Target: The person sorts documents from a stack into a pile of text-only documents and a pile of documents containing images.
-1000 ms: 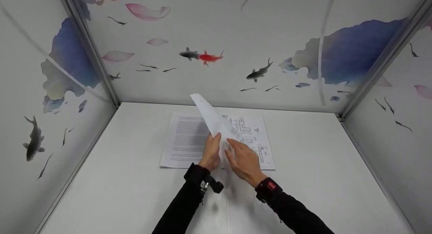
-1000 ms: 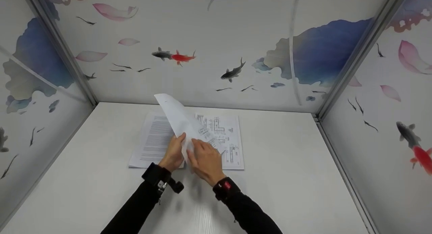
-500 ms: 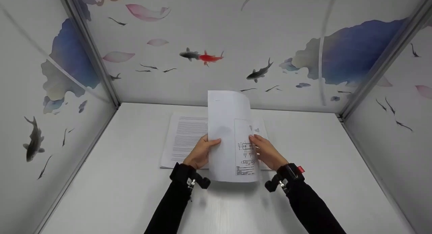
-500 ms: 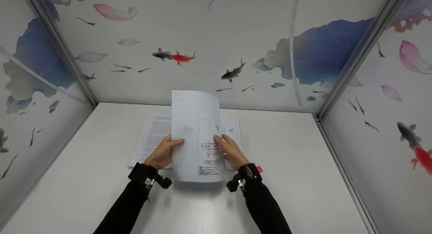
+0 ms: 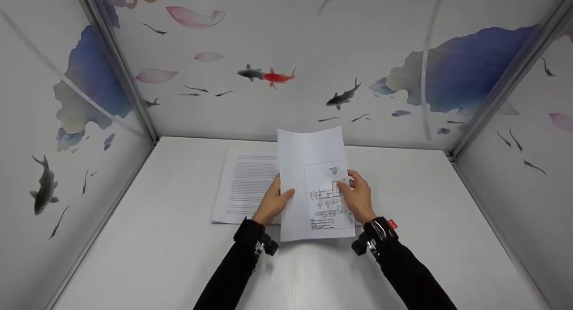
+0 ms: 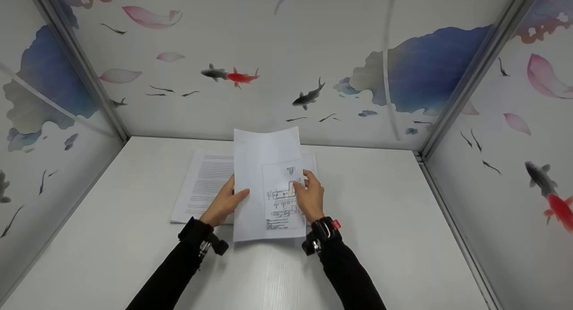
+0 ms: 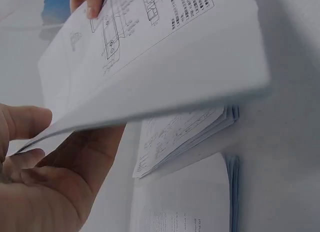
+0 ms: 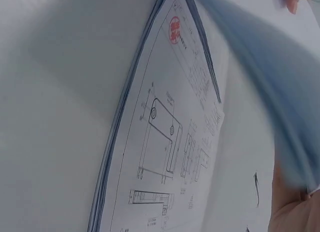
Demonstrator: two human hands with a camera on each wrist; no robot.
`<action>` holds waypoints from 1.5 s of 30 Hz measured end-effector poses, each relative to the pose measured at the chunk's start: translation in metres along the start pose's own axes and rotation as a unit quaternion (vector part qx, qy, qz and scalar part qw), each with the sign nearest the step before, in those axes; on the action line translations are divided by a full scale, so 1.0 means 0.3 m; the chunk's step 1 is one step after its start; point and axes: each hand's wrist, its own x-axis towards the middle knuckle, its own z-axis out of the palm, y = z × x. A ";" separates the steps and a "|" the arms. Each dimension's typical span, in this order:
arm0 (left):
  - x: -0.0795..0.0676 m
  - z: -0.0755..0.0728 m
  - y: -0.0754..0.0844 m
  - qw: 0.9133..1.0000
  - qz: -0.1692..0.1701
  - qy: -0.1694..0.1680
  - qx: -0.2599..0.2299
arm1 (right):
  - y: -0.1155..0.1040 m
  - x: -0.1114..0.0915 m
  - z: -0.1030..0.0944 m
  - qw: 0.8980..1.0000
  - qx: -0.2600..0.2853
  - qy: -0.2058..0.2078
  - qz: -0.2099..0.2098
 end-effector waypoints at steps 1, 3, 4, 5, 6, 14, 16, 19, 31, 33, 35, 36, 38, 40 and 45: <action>-0.003 0.003 -0.002 1.000 -0.001 0.000 0.017 | 0.000 0.004 -0.003 1.000 0.005 0.012 0.007; -0.007 0.006 -0.008 0.999 0.002 0.004 0.053 | 0.000 0.013 -0.014 0.999 0.015 0.028 0.025; -0.010 0.007 -0.012 0.998 -0.001 0.006 0.068 | 0.001 0.018 -0.020 0.999 0.020 0.033 0.034; -0.014 0.008 -0.018 0.997 -0.005 0.010 0.082 | 0.003 0.024 -0.026 0.998 0.029 0.038 0.045; -0.018 0.010 -0.023 0.996 -0.007 0.014 0.093 | 0.005 0.029 -0.034 0.997 0.031 0.039 0.052; -0.042 0.066 -0.065 0.995 0.009 0.036 0.097 | 0.054 0.047 -0.065 0.990 0.075 -0.040 0.109; -0.041 0.085 -0.073 0.996 0.000 0.055 0.071 | 0.070 0.046 -0.066 0.987 0.076 -0.073 0.125; -0.036 0.104 -0.085 0.995 -0.016 0.085 0.038 | 0.088 0.043 -0.068 0.983 0.045 -0.109 0.139; -0.024 0.126 -0.092 0.993 -0.071 0.026 -0.090 | 0.145 0.077 -0.103 0.991 -0.007 -0.051 0.122; -0.025 0.134 -0.098 0.994 -0.072 0.032 -0.080 | 0.156 0.082 -0.107 0.991 0.003 -0.048 0.124; -0.026 0.142 -0.103 0.994 -0.071 0.041 -0.067 | 0.165 0.084 -0.108 0.991 0.010 -0.050 0.120; -0.028 0.145 -0.104 0.995 -0.070 0.047 -0.058 | 0.167 0.084 -0.108 0.992 0.013 -0.054 0.117; -0.031 0.151 -0.108 0.996 -0.068 0.054 -0.038 | 0.170 0.082 -0.106 0.992 0.012 -0.064 0.112; -0.037 0.153 -0.112 0.996 -0.073 0.052 -0.019 | 0.170 0.079 -0.105 0.991 0.001 -0.079 0.109; -0.049 0.148 -0.119 0.995 -0.082 0.037 0.039 | 0.177 0.066 -0.101 0.989 -0.047 -0.097 0.106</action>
